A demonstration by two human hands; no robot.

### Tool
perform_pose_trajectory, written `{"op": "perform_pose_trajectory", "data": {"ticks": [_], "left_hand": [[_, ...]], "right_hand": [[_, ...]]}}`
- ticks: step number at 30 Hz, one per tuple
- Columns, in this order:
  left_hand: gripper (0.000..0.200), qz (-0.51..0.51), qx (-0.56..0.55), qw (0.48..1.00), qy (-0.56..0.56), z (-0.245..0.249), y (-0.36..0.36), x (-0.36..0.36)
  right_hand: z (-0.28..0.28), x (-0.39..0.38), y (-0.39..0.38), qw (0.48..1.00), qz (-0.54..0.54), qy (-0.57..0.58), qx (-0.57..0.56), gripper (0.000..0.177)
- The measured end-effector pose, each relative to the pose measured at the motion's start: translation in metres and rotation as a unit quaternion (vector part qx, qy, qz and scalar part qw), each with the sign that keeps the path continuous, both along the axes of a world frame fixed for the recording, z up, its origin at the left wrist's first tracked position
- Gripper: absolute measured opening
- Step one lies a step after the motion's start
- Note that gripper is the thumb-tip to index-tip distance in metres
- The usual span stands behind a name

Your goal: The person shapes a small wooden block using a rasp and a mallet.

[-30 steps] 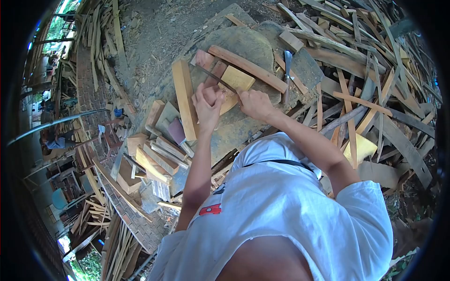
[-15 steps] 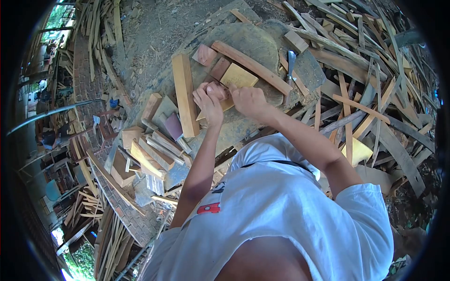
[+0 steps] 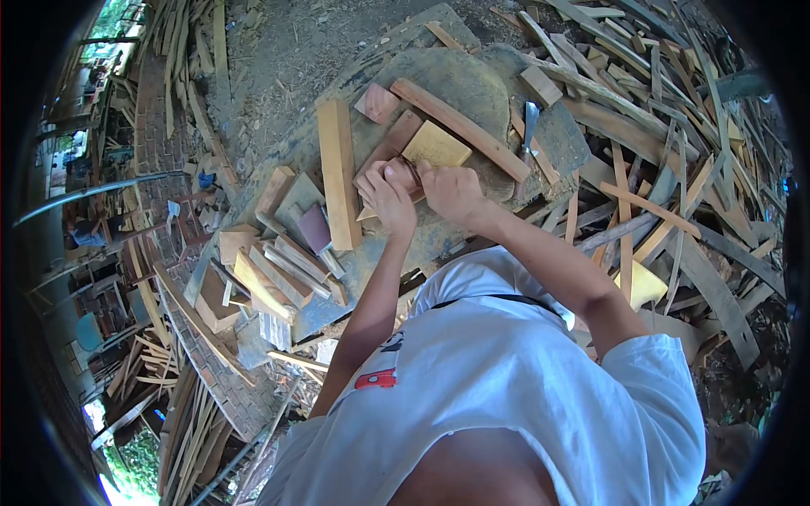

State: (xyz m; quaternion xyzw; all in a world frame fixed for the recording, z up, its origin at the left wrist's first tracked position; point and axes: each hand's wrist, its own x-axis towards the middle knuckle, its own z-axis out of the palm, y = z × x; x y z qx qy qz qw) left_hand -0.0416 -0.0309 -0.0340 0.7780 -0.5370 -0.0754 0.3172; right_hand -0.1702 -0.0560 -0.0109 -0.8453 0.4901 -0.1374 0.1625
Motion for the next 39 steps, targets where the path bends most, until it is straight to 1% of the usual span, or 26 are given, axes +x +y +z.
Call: {"op": "perform_pose_trajectory", "data": {"ticks": [3,6,7,9,13,15,16,18,19,21,22,24,27,29,31,33,34,36,37,39], "left_hand": [[0.027,0.020,0.010,1.000,-0.006,-0.001,0.001,-0.003],[0.027,0.020,0.011,1.000,0.003,0.001,-0.001,-0.003],[0.026,0.019,0.011,1.000,-0.001,0.001,0.001,-0.002],[0.026,0.006,-0.001,1.000,-0.006,0.000,-0.003,-0.002],[0.027,0.002,-0.005,1.000,-0.025,-0.002,-0.003,-0.001],[0.028,0.004,0.007,0.999,-0.032,-0.003,0.004,0.000],[0.029,0.006,0.011,1.000,-0.024,-0.001,0.004,-0.002],[0.030,0.007,0.004,1.000,-0.018,0.002,0.000,-0.002],[0.030,0.009,-0.002,1.000,-0.021,0.001,-0.002,-0.002],[0.030,0.004,-0.007,1.000,-0.022,-0.002,-0.002,-0.002],[0.030,0.005,-0.002,1.000,-0.020,-0.002,-0.004,-0.002],[0.030,0.015,0.017,1.000,-0.019,-0.003,0.004,0.000],[0.030,0.019,0.002,1.000,-0.012,-0.001,-0.001,-0.003],[0.030,0.013,-0.004,0.999,-0.030,-0.003,-0.001,-0.001],[0.030,0.013,-0.001,1.000,-0.024,-0.003,0.000,-0.001],[0.030,0.020,0.010,1.000,-0.016,-0.003,-0.002,-0.002],[0.030,0.018,0.008,1.000,-0.012,-0.002,-0.003,-0.002],[0.029,0.014,0.002,1.000,-0.009,-0.001,-0.001,-0.003],[0.029,0.014,0.001,1.000,-0.016,-0.001,0.000,-0.003],[0.029,0.013,-0.006,1.000,-0.024,-0.002,0.002,-0.001]], "right_hand": [[0.014,-0.008,0.014,0.999,0.002,-0.018,-0.034,0.015],[0.019,-0.007,0.014,1.000,0.004,-0.018,0.011,0.015],[0.013,-0.004,0.011,1.000,0.002,-0.019,0.008,0.015],[-0.002,0.001,-0.001,0.997,-0.011,0.000,0.081,0.016],[0.008,-0.008,0.005,0.998,-0.022,-0.018,0.054,0.017],[0.015,-0.013,0.020,0.999,0.011,-0.032,0.012,0.021],[0.003,-0.012,0.023,0.999,0.012,-0.031,0.021,0.021],[-0.025,-0.006,0.013,0.997,-0.018,-0.061,-0.039,0.028],[-0.019,-0.006,0.009,0.997,-0.021,-0.063,-0.045,0.028],[-0.008,-0.007,0.008,0.999,-0.010,-0.026,0.033,0.028],[0.000,-0.010,0.008,0.999,-0.013,-0.025,0.032,0.028],[0.011,-0.010,0.022,0.998,-0.019,-0.063,-0.001,0.023],[-0.013,-0.007,0.014,0.999,-0.027,-0.040,0.010,0.020],[-0.012,-0.006,0.009,0.999,-0.027,-0.041,0.006,0.020],[-0.011,-0.008,0.009,0.999,-0.028,-0.039,0.007,0.020],[-0.011,-0.011,0.019,0.996,-0.005,-0.068,-0.053,0.031],[-0.015,-0.010,0.022,0.997,-0.001,-0.067,-0.045,0.031],[-0.021,-0.009,0.015,0.998,-0.022,-0.048,-0.015,0.022],[-0.018,-0.009,0.012,0.998,-0.022,-0.049,-0.019,0.022],[-0.013,-0.011,0.005,0.999,-0.007,-0.047,0.020,0.022]]}}
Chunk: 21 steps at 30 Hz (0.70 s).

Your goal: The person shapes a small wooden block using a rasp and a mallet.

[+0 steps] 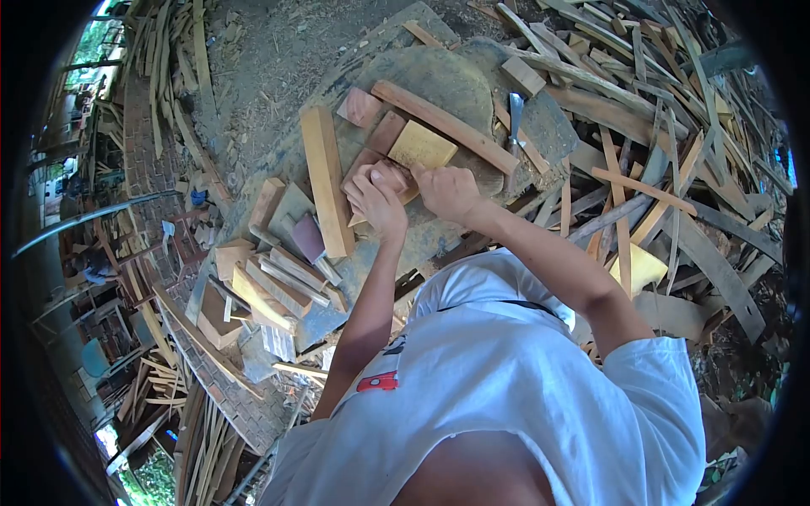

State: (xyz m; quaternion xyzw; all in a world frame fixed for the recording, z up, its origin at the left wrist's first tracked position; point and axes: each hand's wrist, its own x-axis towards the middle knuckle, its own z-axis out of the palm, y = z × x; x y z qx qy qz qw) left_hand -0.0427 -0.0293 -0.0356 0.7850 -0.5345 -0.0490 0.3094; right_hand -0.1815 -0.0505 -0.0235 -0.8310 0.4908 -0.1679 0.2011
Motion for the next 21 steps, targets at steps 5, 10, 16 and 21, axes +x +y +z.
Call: {"op": "perform_pose_trajectory", "data": {"ticks": [5,10,16,21], "left_hand": [[0.027,0.007,0.000,1.000,0.026,0.003,-0.003,-0.004],[0.028,-0.001,0.001,1.000,0.009,0.002,0.001,-0.001],[0.027,0.013,0.007,1.000,0.016,0.004,0.001,-0.005],[0.026,-0.005,-0.010,1.000,0.014,-0.001,-0.007,-0.003]], "right_hand": [[0.006,0.004,0.011,1.000,-0.008,-0.001,-0.027,0.028],[0.008,0.003,0.002,1.000,-0.015,-0.013,0.019,0.022],[0.007,0.002,0.009,1.000,0.013,0.018,-0.022,0.029],[0.019,0.000,0.001,0.999,-0.001,0.038,0.011,0.026]]}}
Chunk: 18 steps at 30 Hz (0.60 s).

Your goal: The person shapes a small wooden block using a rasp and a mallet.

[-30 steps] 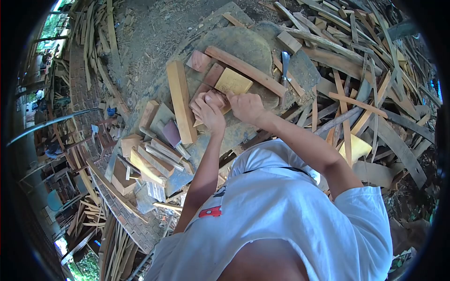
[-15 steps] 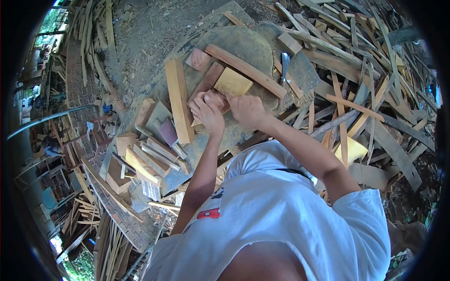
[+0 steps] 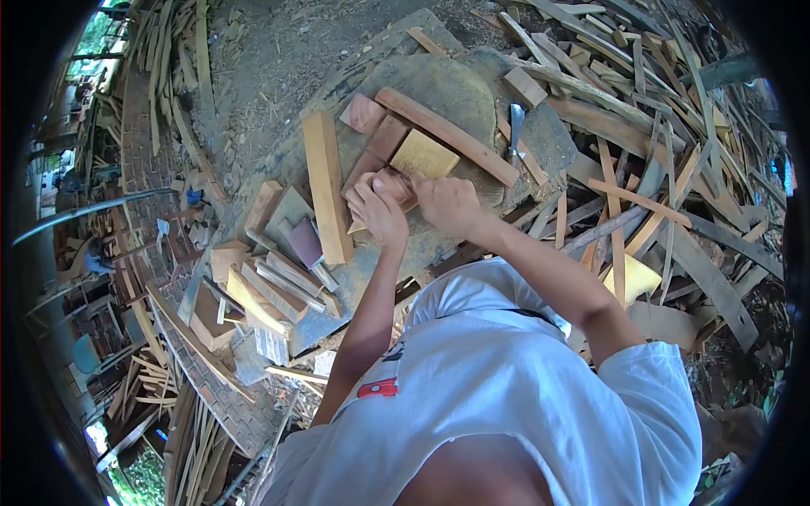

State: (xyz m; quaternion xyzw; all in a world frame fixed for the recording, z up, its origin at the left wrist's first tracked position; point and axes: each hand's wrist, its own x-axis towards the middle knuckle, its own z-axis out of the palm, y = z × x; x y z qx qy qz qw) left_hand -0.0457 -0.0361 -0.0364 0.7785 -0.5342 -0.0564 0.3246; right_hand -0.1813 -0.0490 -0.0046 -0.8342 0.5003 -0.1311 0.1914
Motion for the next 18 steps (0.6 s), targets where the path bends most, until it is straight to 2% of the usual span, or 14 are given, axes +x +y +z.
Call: {"op": "perform_pose_trajectory", "data": {"ticks": [4,6,10,12,13,15,18], "left_hand": [[0.027,0.014,0.025,1.000,-0.004,0.002,0.010,0.000],[0.027,0.011,0.023,1.000,-0.001,0.003,0.006,0.001],[0.027,-0.003,-0.005,1.000,-0.011,0.000,0.004,0.001],[0.027,-0.002,0.007,1.000,-0.006,0.000,0.006,0.002],[0.028,0.010,0.026,1.000,-0.002,0.002,0.008,0.002],[0.029,0.022,0.032,0.999,0.002,0.001,0.004,-0.001],[0.027,0.014,0.007,1.000,-0.023,-0.001,0.005,0.001]], "right_hand": [[0.001,0.003,0.006,0.999,0.004,-0.028,0.026,0.025],[-0.008,0.004,-0.004,0.995,-0.008,-0.015,0.095,0.026],[-0.003,0.001,-0.006,0.998,0.001,-0.010,0.065,0.024],[-0.003,0.002,0.007,0.999,0.029,-0.012,-0.012,0.022],[-0.003,0.004,0.010,0.999,0.031,-0.014,-0.004,0.022],[-0.002,0.003,-0.001,0.996,-0.008,-0.016,0.084,0.021],[-0.008,0.004,-0.002,0.999,-0.014,-0.036,0.033,0.021]]}}
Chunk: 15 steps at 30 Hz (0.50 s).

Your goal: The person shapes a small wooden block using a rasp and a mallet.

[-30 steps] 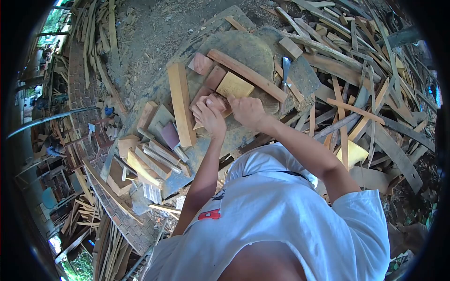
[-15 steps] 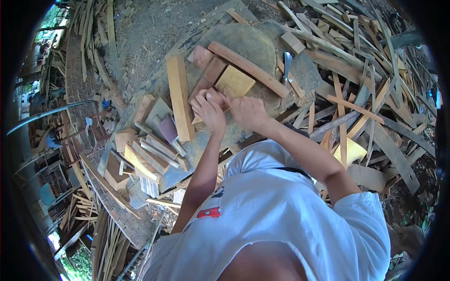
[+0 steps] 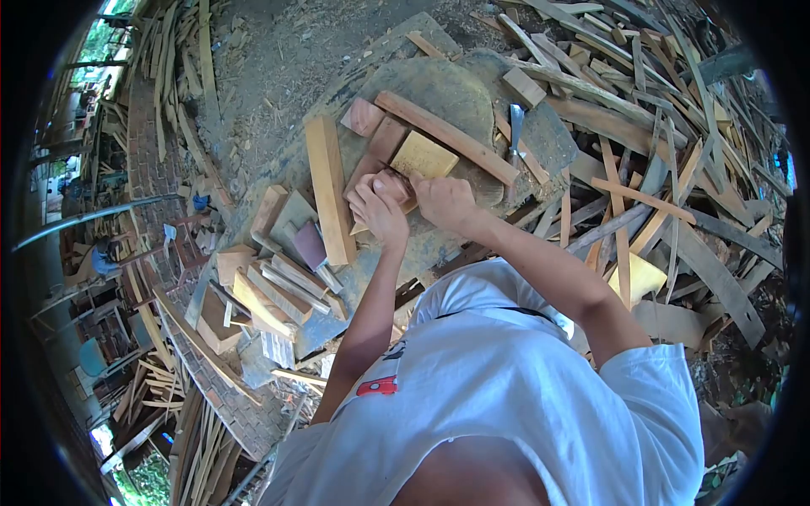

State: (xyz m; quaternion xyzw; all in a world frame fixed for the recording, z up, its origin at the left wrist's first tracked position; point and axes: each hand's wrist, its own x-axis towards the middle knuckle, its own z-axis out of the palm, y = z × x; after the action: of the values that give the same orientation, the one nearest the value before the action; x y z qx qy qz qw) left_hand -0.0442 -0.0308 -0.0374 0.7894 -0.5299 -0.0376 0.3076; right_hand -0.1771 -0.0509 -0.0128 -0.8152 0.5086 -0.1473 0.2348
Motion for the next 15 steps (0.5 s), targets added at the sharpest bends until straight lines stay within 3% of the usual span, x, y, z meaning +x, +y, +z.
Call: {"op": "perform_pose_trajectory", "data": {"ticks": [4,6,12,15], "left_hand": [[0.028,-0.006,0.005,1.000,0.017,0.001,-0.004,-0.002],[0.027,-0.008,0.006,1.000,0.024,0.005,-0.001,-0.002],[0.026,-0.008,0.006,1.000,0.017,0.000,-0.004,-0.001],[0.027,0.001,0.024,1.000,0.020,-0.002,0.005,0.001]], "right_hand": [[0.017,-0.002,0.002,1.000,0.012,0.010,0.011,0.021],[0.014,-0.002,0.001,0.997,0.004,0.020,0.073,0.021],[0.023,-0.007,0.001,1.000,0.000,0.013,0.018,0.021],[0.001,-0.001,0.011,0.999,0.003,0.031,-0.010,0.023]]}}
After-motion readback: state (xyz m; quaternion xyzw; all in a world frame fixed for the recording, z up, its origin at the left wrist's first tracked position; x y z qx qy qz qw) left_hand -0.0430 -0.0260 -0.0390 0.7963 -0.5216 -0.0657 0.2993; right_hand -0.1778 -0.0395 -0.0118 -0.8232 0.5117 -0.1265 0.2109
